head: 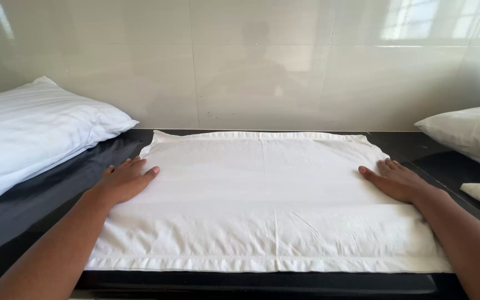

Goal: The person lays a white bed sheet flat on a black countertop and smooths it out. They fold the sheet in half lengthwise, then fold it again into a smaller rectangle, smoothing the fabric after each fold. The person then folds the sheet into thirds to create a compact, neatly folded stack.

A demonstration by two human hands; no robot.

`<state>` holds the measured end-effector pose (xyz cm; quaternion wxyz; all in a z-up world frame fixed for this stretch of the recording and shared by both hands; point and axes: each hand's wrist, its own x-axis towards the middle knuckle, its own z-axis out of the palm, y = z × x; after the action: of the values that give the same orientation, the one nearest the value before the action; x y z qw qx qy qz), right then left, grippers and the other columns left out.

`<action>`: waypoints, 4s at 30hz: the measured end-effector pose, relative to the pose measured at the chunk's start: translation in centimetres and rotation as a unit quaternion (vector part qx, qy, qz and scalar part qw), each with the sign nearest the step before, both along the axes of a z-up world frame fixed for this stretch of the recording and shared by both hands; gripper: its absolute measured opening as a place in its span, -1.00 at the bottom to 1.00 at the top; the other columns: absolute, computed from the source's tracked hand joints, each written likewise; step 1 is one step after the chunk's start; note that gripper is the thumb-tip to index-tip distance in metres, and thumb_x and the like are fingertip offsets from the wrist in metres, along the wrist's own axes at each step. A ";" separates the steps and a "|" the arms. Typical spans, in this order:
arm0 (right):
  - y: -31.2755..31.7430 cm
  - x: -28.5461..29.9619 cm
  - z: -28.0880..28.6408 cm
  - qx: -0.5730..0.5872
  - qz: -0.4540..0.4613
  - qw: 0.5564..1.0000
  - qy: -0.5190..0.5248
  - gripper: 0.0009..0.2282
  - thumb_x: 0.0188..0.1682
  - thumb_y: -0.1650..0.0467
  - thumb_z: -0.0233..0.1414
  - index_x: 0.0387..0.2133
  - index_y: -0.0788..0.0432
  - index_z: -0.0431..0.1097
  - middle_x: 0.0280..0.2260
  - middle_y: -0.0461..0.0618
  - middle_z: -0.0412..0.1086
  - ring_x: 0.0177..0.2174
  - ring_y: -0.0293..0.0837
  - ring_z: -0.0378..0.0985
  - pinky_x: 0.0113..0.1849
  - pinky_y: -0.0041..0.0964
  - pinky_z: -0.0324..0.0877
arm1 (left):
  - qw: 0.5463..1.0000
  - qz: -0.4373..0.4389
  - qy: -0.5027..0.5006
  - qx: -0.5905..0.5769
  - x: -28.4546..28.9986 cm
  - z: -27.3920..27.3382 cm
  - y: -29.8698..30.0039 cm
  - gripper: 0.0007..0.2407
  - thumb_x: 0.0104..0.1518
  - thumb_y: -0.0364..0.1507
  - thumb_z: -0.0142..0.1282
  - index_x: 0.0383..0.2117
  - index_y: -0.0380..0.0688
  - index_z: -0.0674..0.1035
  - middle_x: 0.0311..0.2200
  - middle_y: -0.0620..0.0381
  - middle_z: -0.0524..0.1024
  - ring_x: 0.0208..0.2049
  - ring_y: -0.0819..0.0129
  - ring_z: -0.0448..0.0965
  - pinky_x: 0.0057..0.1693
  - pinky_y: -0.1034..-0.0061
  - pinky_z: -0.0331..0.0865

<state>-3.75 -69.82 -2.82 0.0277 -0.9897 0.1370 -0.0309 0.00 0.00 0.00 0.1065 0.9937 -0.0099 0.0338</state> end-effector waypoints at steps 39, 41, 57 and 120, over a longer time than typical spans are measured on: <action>1.3 -0.4 1.4 0.038 -0.008 0.999 -0.001 -0.02 -0.16 -0.31 -0.41 0.44 0.03 -0.16 0.47 0.05 -0.35 0.44 -0.02 -0.41 0.36 0.08 -0.29 | 0.896 -0.068 -0.209 0.385 -3.0 2.9 -2.8 -0.69 0.25 -0.16 -0.01 -0.43 0.00 0.73 -0.33 0.15 0.71 -0.12 0.30 0.64 0.07 0.31 0.35; 2.3 -1.5 2.1 0.041 -0.010 0.999 -0.002 -0.02 -0.17 -0.31 -0.41 0.44 0.03 -0.15 0.47 0.05 -0.35 0.44 -0.03 -0.40 0.36 0.08 -0.29 | 0.902 -0.072 -0.206 0.373 -2.1 4.3 -5.0 -0.80 0.08 -0.21 0.12 -0.41 0.02 0.72 -0.30 0.13 0.68 -0.13 0.26 0.64 0.05 0.24 0.33; 1.6 -0.5 1.6 0.033 0.008 0.999 -0.020 -0.03 -0.14 -0.30 -0.38 0.42 0.09 -0.10 0.46 0.11 -0.25 0.43 0.03 -0.31 0.36 0.02 -0.24 | 0.893 -0.445 -0.038 0.058 -16.8 0.0 -36.5 -0.29 0.22 0.12 -0.41 0.36 -0.18 0.10 0.42 -0.14 -0.11 0.45 0.07 -0.16 0.40 0.05 -0.18; 0.1 0.7 1.4 0.033 0.006 0.999 0.002 -0.04 -0.12 -0.29 -0.43 0.44 0.06 -0.18 0.47 0.03 -0.34 0.44 -0.05 -0.41 0.37 0.10 -0.32 | 0.960 -0.250 -0.094 -0.084 -4.9 2.3 -22.6 -0.46 0.27 0.06 -0.13 0.27 0.11 0.49 0.25 -0.03 0.50 0.30 0.10 0.44 0.40 0.19 0.35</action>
<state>-3.07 -69.70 -1.46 0.0607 -0.9891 0.1317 -0.0239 -4.94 -22.59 2.32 0.1936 0.9392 -0.2654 0.1002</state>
